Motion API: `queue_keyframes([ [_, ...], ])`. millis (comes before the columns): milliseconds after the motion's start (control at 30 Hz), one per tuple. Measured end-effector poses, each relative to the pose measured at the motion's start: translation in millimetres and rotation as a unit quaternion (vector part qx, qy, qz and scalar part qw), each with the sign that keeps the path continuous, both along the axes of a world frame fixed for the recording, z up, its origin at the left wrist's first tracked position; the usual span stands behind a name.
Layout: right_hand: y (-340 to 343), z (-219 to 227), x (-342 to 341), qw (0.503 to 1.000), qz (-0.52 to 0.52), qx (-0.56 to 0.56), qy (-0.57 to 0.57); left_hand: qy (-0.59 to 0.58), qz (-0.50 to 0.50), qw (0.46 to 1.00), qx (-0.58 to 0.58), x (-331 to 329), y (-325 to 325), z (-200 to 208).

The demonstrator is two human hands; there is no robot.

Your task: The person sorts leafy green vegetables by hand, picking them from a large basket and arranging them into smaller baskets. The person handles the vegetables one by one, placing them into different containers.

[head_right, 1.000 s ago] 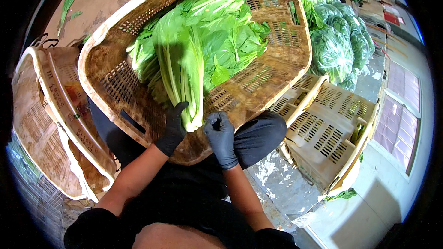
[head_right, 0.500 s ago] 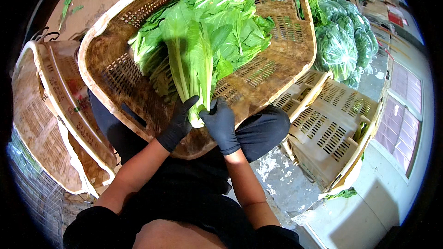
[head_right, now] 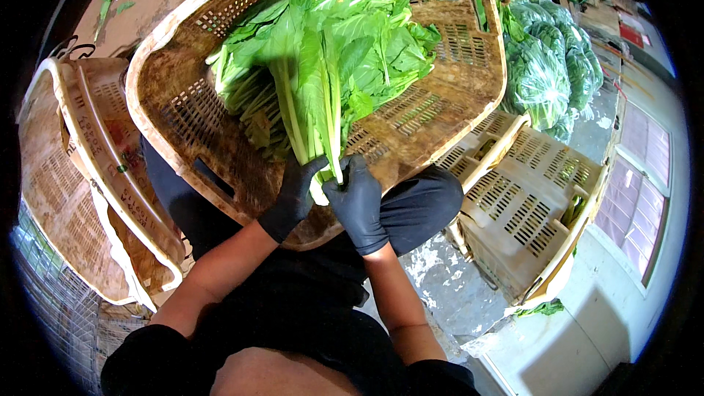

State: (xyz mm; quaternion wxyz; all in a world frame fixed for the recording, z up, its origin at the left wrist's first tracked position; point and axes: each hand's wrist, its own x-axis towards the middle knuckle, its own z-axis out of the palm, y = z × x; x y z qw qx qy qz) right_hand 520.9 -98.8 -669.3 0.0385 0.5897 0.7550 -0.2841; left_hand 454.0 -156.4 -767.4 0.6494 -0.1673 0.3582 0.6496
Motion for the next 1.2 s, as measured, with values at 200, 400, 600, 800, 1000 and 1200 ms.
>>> queue_keyframes([
  [200,-9,9,-1,0.990,0.013,-0.039,0.132,0.088,-0.048,0.991,-0.085,-13,5,-2],
  [400,20,55,55,0.918,-0.204,-0.060,0.335,-0.077,-0.027,0.995,-0.050,-33,-4,-8],
  [600,87,46,120,0.989,-0.075,-0.112,0.053,-0.112,-0.057,0.988,-0.093,-76,-40,55],
  [800,218,-11,9,0.946,0.196,-0.251,-0.060,-0.030,-0.091,0.992,-0.079,-95,-86,57],
  [1000,412,-214,-38,0.977,0.173,0.101,0.070,-0.140,-0.177,0.957,-0.184,-73,-90,74],
  [1200,485,-292,-84,0.980,0.186,0.072,0.023,-0.108,-0.251,0.947,-0.170,-59,-114,51],
])
